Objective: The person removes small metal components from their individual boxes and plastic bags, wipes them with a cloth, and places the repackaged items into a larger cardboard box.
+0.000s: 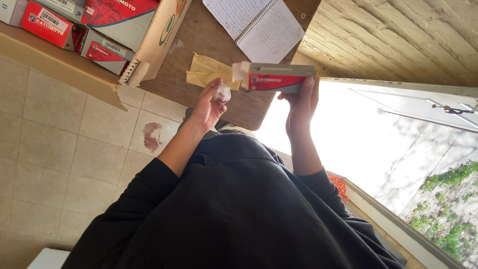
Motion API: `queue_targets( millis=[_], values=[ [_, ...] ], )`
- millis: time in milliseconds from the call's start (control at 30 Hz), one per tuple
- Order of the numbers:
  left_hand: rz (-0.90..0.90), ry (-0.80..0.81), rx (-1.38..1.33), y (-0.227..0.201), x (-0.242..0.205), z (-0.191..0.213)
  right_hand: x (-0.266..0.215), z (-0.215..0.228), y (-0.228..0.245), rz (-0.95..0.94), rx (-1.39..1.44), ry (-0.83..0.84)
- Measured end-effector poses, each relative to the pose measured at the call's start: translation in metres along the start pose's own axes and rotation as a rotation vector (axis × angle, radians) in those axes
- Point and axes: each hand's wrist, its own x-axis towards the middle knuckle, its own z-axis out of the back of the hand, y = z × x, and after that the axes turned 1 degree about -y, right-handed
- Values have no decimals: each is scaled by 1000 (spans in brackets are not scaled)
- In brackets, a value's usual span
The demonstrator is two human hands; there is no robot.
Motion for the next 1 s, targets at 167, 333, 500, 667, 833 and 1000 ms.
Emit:
queue_targets(
  millis=[167,333,500,667,833,1000],
  values=[
    [-88,-45,132,-24,-15,22,10,1,-86,-468,128,-19],
    [-197,-90,247,-52,-37,28,15,-41,-117,-646,160,160],
    [-534,-59,549,-84,-57,6,-8,-71,-111,-806,183,349],
    [-669,202,782,-122,-91,-29,-36,-88,-127,-731,215,521],
    [-570,283,721,-132,-83,-29,-40,-98,-138,-555,301,462],
    [-529,254,742,-143,-75,-35,-34,-95,-127,-487,247,443]
  ],
)
